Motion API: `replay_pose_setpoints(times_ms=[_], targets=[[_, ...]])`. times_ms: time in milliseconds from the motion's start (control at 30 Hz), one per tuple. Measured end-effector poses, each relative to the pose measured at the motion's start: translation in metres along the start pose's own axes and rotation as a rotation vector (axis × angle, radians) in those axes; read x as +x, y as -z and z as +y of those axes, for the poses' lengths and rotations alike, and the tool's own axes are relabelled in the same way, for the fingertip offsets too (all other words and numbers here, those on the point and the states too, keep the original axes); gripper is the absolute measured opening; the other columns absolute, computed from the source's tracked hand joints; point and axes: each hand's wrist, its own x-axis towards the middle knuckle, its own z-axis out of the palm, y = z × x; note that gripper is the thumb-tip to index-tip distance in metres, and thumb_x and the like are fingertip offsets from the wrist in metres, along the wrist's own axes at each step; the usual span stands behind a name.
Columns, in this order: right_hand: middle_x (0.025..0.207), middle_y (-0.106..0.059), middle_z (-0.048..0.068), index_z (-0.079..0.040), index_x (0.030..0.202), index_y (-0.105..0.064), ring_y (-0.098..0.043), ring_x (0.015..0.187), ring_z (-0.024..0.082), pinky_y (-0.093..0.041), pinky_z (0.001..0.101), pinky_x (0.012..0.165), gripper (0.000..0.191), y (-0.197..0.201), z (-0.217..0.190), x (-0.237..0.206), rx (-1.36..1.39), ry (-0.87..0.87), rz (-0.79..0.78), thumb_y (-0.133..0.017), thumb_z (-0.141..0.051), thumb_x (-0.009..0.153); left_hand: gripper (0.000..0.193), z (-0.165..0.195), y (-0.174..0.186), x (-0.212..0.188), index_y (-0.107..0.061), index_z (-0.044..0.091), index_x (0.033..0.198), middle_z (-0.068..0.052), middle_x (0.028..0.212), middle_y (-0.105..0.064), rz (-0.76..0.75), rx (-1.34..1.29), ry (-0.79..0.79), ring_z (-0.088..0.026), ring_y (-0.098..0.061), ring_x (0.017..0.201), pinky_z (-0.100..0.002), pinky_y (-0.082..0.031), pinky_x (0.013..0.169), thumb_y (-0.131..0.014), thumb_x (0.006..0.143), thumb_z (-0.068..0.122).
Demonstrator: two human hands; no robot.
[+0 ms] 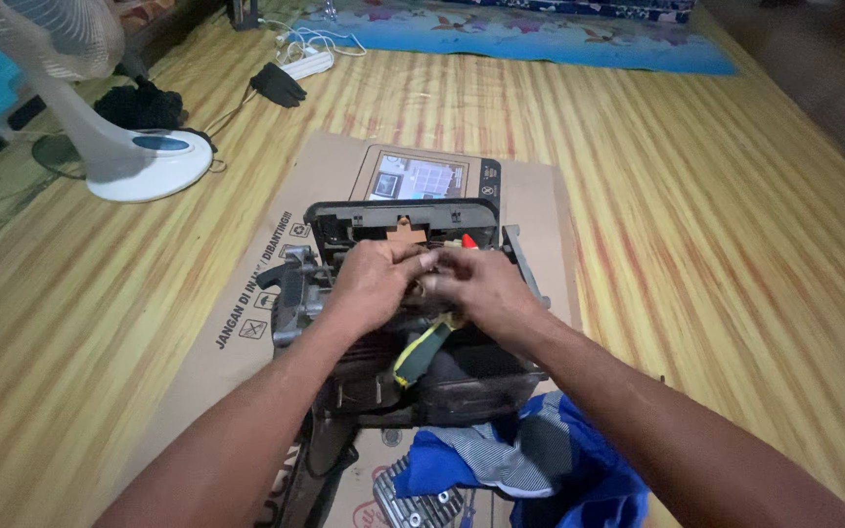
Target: The person services a disassembled pedestal fan lying on cardboard on the floor. They manipulate the fan's internal wiring and components by hand, use a screwdriver to loosen and tighten screws, and brush dust from the fan parts while repositioning the fan head.
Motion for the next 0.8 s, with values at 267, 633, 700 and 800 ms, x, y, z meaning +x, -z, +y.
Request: replay_pose_setpoints(times_ms=[267, 633, 700, 800], targets=[[0.074, -0.069, 0.002, -0.006, 0.118, -0.077, -0.061, 0.058, 0.008, -0.049, 0.0261, 0.050, 0.031, -0.003, -0.008, 0.002, 0.019, 0.009, 0.154, -0.069, -0.025, 0.095, 0.028, 0.014, 0.017, 0.000, -0.081, -0.001, 0.095, -0.004, 0.071, -0.074, -0.051, -0.081, 0.056, -0.009, -0.062, 0.059, -0.030, -0.051, 0.054, -0.075, 0.093, 0.027], [0.083, -0.074, 0.001, -0.004, 0.115, -0.074, -0.064, 0.074, 0.007, -0.053, 0.0256, 0.066, 0.032, 0.003, 0.018, 0.008, -0.031, 0.051, 0.180, -0.070, -0.027, 0.094, 0.039, 0.012, 0.023, -0.036, -0.069, 0.007, 0.112, -0.018, 0.110, -0.069, -0.065, 0.726, -0.128, -0.040, -0.066, 0.106, -0.050, -0.052, 0.087, -0.081, 0.080, 0.026], [0.082, -0.073, 0.003, -0.003, 0.111, -0.076, -0.063, 0.074, 0.008, -0.053, 0.0272, 0.066, 0.031, 0.003, 0.024, 0.005, -0.118, 0.070, 0.135, -0.068, -0.028, 0.095, 0.053, 0.010, 0.024, -0.042, -0.066, 0.011, 0.122, -0.017, 0.121, -0.065, -0.131, 0.795, -0.071, -0.040, -0.064, 0.110, -0.052, -0.050, 0.089, -0.083, 0.075, 0.028], [0.085, -0.073, 0.003, -0.003, 0.112, -0.075, -0.062, 0.073, 0.010, -0.053, 0.0302, 0.065, 0.030, -0.002, 0.031, 0.004, 0.080, -0.065, 0.068, -0.066, -0.026, 0.095, 0.045, 0.008, 0.024, -0.046, -0.066, 0.011, 0.121, -0.017, 0.122, -0.064, -0.155, 0.826, -0.032, -0.040, -0.064, 0.112, -0.051, -0.051, 0.093, -0.078, 0.081, 0.025]])
